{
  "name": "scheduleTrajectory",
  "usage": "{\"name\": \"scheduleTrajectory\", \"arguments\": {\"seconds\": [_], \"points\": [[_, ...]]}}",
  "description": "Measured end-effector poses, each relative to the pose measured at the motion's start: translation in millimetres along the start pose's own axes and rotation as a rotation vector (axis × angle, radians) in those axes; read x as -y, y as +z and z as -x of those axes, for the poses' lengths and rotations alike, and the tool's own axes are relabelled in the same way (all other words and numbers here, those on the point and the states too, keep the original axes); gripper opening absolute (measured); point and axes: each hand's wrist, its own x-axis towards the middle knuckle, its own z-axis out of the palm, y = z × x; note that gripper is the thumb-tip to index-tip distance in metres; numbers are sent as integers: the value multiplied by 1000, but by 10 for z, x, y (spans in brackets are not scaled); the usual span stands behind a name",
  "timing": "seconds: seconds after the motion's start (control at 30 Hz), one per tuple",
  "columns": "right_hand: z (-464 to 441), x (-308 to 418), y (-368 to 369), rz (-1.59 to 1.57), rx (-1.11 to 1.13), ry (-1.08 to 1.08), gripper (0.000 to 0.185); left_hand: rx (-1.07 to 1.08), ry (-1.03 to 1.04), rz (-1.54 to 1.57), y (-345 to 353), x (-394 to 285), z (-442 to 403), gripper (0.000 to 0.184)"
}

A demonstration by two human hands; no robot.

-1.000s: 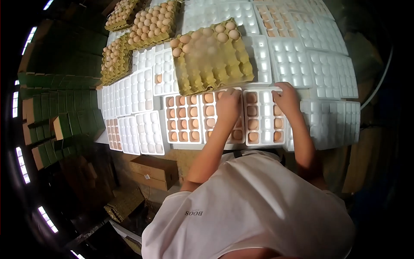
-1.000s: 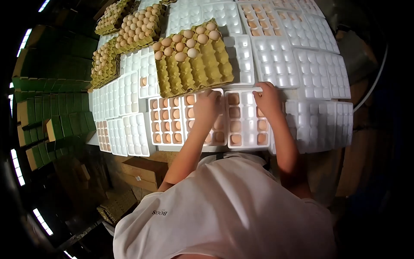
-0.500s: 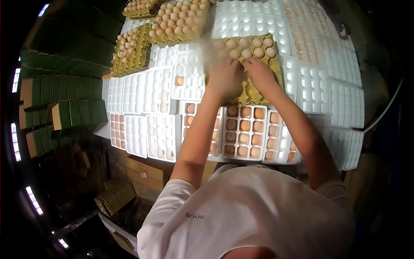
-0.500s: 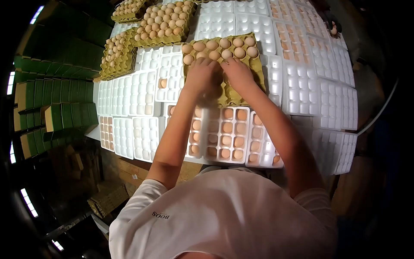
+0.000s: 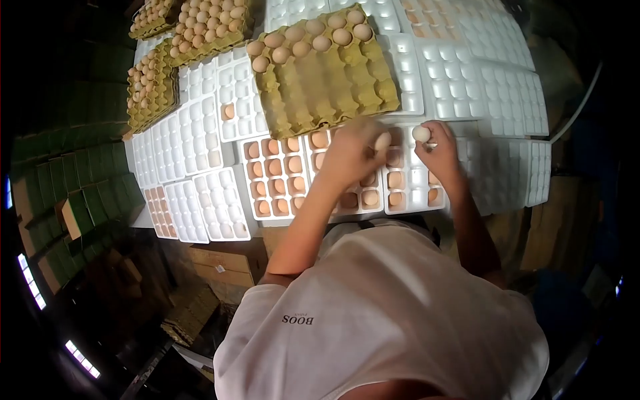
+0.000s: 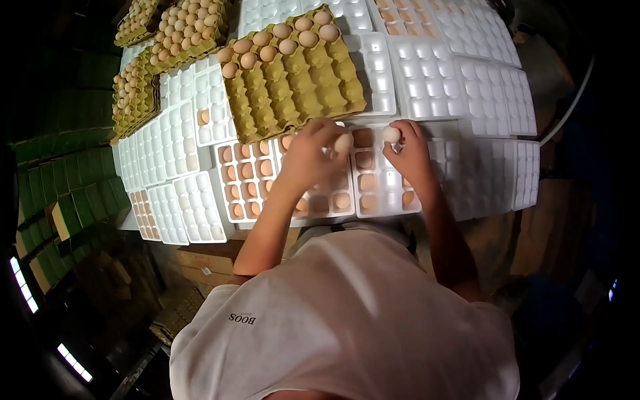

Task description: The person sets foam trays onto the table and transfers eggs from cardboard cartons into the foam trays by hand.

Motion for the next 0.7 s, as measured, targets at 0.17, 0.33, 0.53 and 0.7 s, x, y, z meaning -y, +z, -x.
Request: {"name": "scheduleTrajectory", "arguments": {"seconds": [0.17,0.33,0.53,0.7], "points": [[-31,-345,-128,111,-53,-56,23,165,35,99,1375,-134,753,29],[-228,-446,-258,-26,-96,112,20,168,103,-136,1499,-66,656,24],[-1178,22,98,-57,-32,-159,27,-177,-67,-301,533,89,319,21],[-1997,680,573,117,87,-228,47,-560,-78,-705,-811,798,-336,40]]}}
